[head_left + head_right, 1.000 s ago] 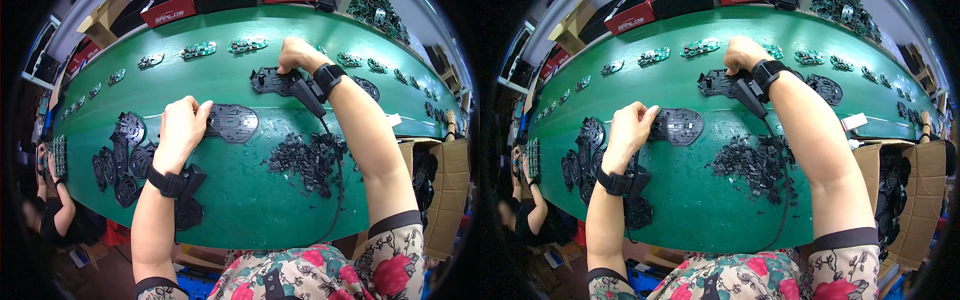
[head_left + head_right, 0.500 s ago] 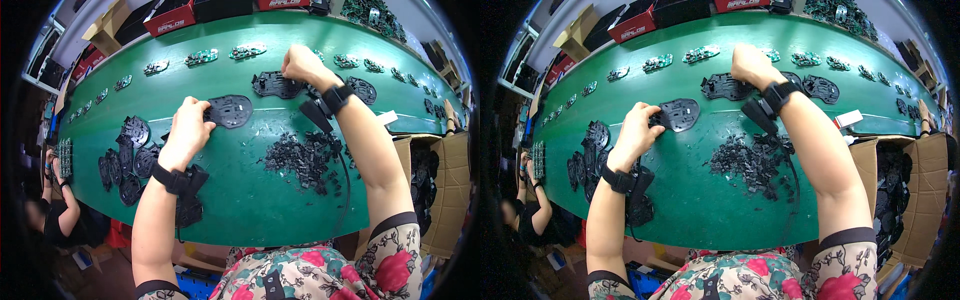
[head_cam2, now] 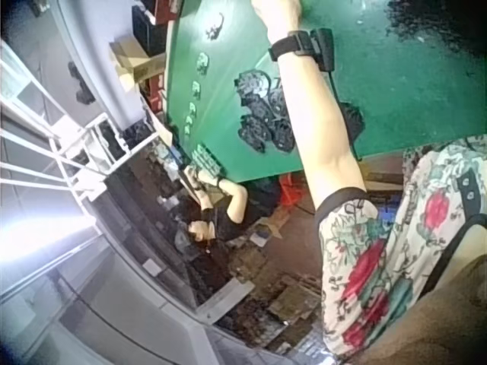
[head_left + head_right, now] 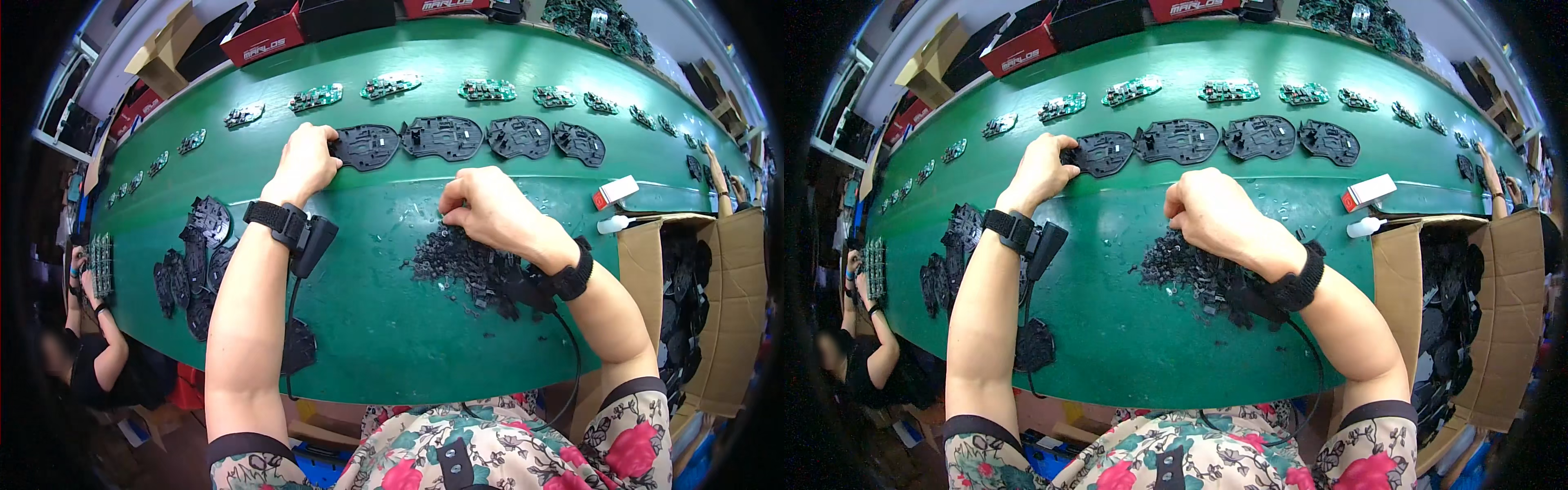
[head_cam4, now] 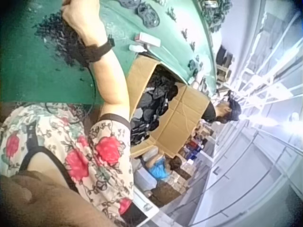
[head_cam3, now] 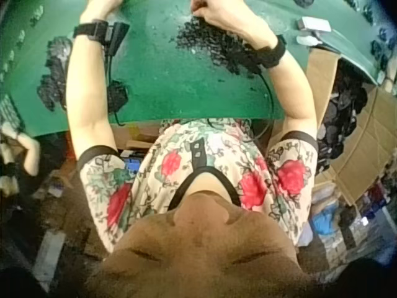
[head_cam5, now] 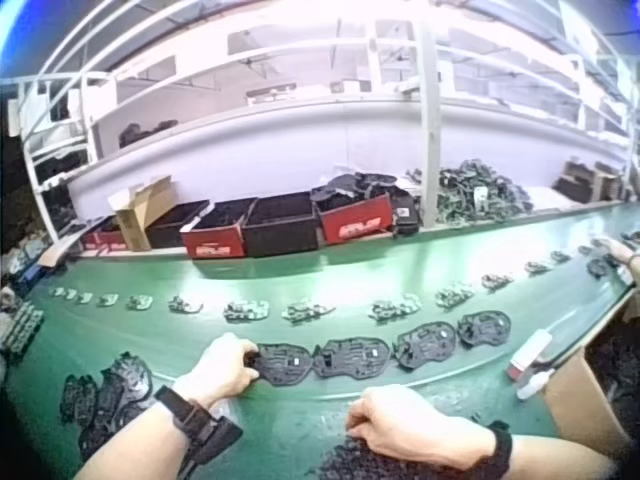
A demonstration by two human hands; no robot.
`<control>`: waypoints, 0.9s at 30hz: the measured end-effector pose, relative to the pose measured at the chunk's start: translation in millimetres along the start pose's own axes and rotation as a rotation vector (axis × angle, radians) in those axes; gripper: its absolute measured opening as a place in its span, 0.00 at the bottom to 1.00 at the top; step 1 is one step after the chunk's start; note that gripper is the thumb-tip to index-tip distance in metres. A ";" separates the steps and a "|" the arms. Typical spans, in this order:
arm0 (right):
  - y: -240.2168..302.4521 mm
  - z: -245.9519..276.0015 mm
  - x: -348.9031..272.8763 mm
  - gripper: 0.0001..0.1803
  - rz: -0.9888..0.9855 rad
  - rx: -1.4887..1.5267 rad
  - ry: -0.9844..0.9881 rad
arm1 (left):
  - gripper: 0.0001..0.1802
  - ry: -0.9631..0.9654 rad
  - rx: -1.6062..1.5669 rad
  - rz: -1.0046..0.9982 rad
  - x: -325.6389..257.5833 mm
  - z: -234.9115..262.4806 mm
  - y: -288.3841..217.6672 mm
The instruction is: The person assembles electronic components on a green workbench, picking up small black plastic parts and inserting them into larger black housings. They also apply a liquid from a white bottle onto the components. The person works on multiple units sequentially, placing finished items aside.
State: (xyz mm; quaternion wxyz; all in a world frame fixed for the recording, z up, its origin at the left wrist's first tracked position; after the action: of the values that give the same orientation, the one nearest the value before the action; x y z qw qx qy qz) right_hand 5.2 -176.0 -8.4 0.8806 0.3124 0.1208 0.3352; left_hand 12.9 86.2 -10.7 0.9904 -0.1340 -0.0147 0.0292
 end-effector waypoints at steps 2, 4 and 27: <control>-3.0 -5.2 3.4 0.07 -0.027 0.004 0.062 | 0.25 -0.011 -0.008 0.025 -3.5 0.9 -4.0; -4.9 -6.2 5.7 0.06 -0.021 -0.017 0.098 | 0.26 -0.034 -0.007 0.022 -9.1 1.3 -5.7; 7.4 -7.0 11.2 0.03 -0.005 -0.126 0.095 | 0.16 -0.191 -0.380 -0.267 -118.0 20.5 -50.9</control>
State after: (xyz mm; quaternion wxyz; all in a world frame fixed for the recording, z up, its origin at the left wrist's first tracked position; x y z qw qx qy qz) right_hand 6.7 -161.0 -9.2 0.8927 0.2396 0.1417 0.3545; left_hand -102.9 35.3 20.1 0.9366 -0.3114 -0.1313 -0.0928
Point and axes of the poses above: each hand's wrist, its own x-axis towards the middle knuckle, its own z-axis out of the back of the hand, y = z × x, the point moved 2 cm from there along x, towards the middle knuckle, and after that the axes turned 4 degrees about -z, right-handed, at the moved point
